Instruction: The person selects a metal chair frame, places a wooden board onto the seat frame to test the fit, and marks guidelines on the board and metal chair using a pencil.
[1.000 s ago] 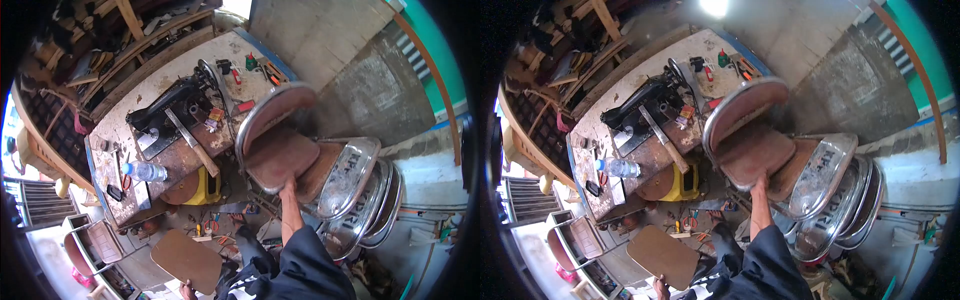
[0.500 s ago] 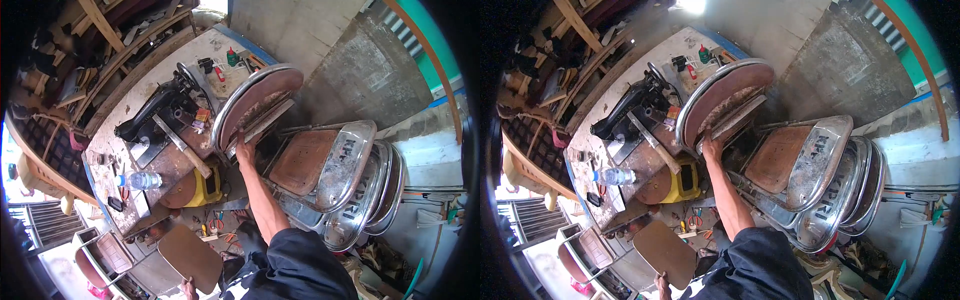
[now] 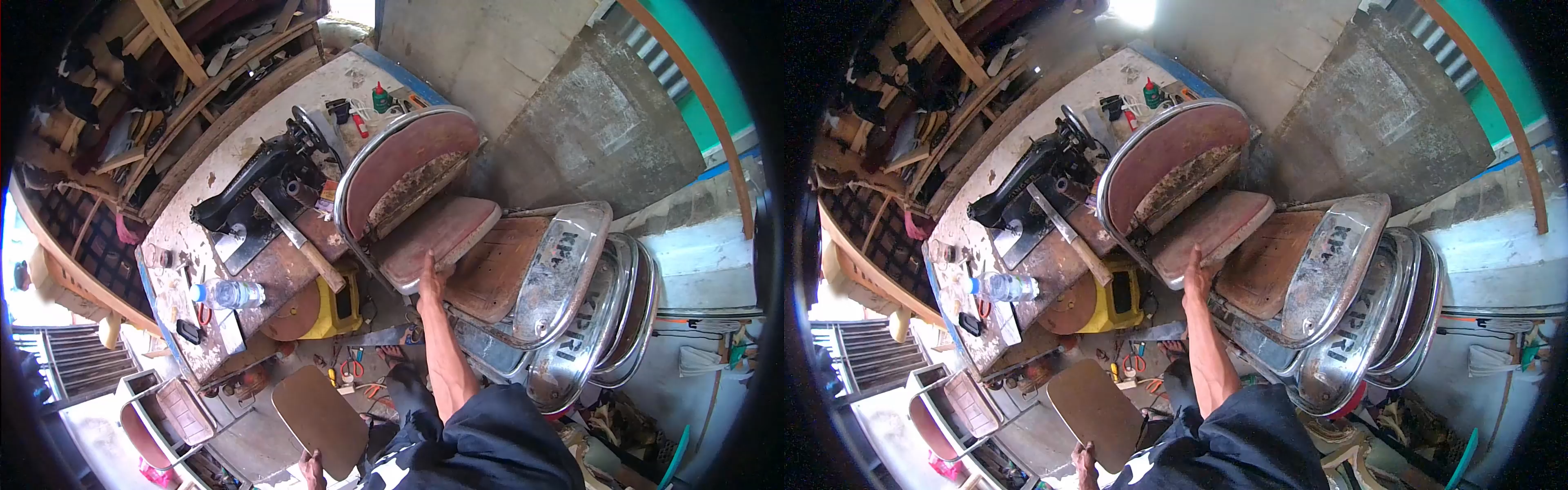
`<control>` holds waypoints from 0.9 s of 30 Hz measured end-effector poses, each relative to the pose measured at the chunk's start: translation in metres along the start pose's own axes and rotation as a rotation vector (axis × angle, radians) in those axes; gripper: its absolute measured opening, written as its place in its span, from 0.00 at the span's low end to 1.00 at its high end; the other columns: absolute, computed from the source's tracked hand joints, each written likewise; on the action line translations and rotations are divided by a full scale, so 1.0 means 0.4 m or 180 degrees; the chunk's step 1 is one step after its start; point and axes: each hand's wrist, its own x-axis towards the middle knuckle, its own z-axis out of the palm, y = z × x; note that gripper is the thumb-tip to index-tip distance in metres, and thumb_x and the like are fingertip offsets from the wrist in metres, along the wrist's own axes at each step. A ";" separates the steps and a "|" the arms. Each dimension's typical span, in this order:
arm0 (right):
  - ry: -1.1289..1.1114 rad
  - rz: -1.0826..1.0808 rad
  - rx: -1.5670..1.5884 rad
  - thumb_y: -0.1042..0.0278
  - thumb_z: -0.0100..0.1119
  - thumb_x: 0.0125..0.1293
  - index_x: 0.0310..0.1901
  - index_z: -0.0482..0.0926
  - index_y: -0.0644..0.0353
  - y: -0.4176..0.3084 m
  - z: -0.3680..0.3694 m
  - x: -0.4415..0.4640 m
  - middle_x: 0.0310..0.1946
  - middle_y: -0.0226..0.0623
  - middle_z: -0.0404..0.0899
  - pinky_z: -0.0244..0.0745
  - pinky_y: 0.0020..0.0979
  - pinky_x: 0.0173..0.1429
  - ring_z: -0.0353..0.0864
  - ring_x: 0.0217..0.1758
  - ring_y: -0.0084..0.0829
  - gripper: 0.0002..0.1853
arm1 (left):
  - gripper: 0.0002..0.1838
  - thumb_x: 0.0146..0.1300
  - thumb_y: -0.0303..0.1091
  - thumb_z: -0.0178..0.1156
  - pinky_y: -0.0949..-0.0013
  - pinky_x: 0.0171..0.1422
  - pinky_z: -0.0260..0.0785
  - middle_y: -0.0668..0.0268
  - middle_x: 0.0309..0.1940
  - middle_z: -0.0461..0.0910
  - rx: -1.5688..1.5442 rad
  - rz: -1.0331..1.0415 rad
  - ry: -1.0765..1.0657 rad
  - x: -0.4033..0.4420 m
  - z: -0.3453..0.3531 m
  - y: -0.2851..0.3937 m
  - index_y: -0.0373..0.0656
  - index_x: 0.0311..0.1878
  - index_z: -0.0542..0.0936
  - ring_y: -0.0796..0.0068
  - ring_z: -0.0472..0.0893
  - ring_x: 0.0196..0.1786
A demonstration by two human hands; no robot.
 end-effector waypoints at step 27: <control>-0.0448 -0.1195 -0.0966 0.58 0.51 0.77 0.77 0.55 0.54 -0.069 0.201 -0.131 0.54 0.66 0.79 0.76 0.54 0.58 0.79 0.59 0.61 0.31 | 0.15 0.64 0.31 0.62 0.66 0.42 0.73 0.62 0.36 0.87 0.1182 0.0543 0.0189 0.003 0.063 0.181 0.35 0.52 0.85 0.73 0.79 0.34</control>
